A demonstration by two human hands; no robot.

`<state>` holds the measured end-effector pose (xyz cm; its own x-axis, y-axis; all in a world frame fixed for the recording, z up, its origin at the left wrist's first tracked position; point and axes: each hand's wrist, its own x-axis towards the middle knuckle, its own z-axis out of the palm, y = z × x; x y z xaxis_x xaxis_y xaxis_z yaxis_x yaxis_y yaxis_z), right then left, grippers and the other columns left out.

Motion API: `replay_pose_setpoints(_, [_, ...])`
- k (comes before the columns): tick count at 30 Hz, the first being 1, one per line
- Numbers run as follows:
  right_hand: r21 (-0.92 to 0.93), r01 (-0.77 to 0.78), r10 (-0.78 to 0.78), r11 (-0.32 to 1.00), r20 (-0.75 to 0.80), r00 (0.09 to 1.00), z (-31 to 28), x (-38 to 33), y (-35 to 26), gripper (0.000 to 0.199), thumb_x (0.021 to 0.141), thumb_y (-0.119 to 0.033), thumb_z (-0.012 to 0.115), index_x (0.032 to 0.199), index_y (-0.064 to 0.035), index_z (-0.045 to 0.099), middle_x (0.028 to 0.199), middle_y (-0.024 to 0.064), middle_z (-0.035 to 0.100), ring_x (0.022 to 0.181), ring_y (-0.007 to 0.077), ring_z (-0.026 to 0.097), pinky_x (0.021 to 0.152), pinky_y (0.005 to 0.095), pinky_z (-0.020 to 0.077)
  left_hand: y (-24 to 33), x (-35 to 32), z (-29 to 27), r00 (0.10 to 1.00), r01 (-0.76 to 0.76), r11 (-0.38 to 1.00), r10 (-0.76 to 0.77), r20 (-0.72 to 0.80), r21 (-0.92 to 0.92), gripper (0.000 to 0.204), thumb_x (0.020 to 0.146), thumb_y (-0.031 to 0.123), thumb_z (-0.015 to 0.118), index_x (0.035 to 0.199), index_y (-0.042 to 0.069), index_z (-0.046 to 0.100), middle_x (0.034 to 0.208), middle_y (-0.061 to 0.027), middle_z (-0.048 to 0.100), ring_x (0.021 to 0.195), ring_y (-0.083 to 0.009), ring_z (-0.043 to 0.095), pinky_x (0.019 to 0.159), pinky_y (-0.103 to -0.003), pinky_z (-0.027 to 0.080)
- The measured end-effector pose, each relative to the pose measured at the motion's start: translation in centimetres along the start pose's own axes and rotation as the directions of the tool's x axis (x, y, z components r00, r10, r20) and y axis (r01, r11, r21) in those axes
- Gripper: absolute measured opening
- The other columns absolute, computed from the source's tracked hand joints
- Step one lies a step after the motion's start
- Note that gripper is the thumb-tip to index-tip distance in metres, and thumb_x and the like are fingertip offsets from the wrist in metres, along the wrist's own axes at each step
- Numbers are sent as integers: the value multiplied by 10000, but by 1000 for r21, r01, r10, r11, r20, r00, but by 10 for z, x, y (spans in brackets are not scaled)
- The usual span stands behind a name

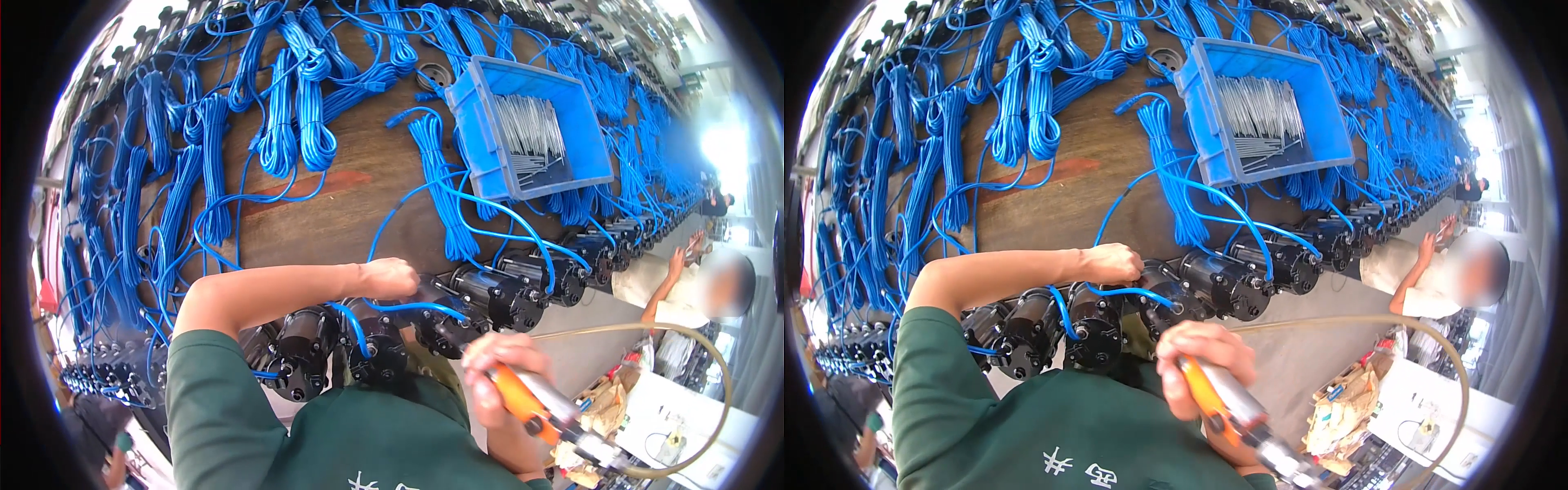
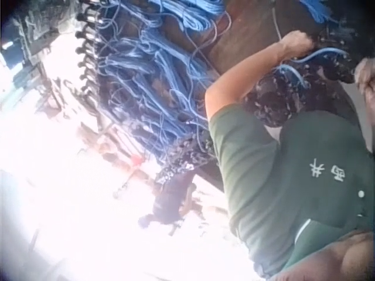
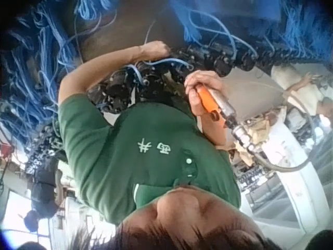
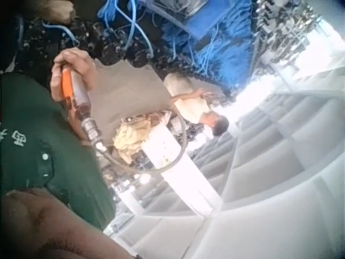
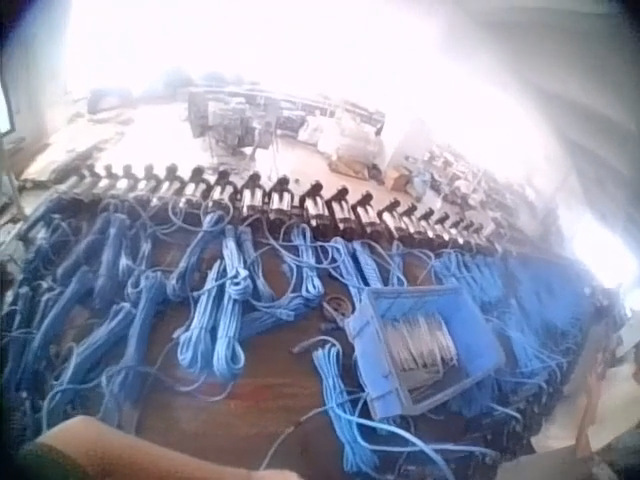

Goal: The person assembles industrial pumps by inserting metal rods into the pump bodies and securing them with a pneumatic screwdriver.

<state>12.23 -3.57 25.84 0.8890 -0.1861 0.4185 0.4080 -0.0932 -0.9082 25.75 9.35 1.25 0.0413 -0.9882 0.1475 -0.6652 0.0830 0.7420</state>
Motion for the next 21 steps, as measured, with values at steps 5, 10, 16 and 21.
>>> replay_pose_setpoints(5, [-122,-36,67,992,264,962,1,5,35,238,809,31,618,1043,19,578,856,136,624,678,190,627,635,330,575,2,4,-1,999,-2,997,-2,43,80,185,750,199,692,713,22,654,778,-147,656,788,-375,657,679,-471,537])
replay_pose_setpoints(10, [-103,-54,82,993,285,955,2,5,42,292,796,42,603,1087,31,577,869,146,634,675,177,639,617,297,571,4,3,-5,996,9,988,-22,85,153,146,744,158,676,721,14,676,775,-164,673,762,-380,669,667,-473,543])
replay_pose_setpoints(16, [-5,-10,11,1000,349,937,-5,5,46,335,783,54,608,1117,47,576,898,148,636,673,169,635,606,280,569,10,-2,-8,995,83,994,-87,55,70,149,738,142,683,727,-6,680,750,-206,675,733,-404,665,642,-480,534])
replay_pose_setpoints(21, [13,7,-12,1000,399,917,-5,11,47,354,792,61,604,1143,37,572,877,128,617,673,154,614,609,277,560,28,-5,-28,989,101,993,-106,102,58,151,720,143,696,744,-6,691,714,-240,665,700,-427,658,617,-491,518])
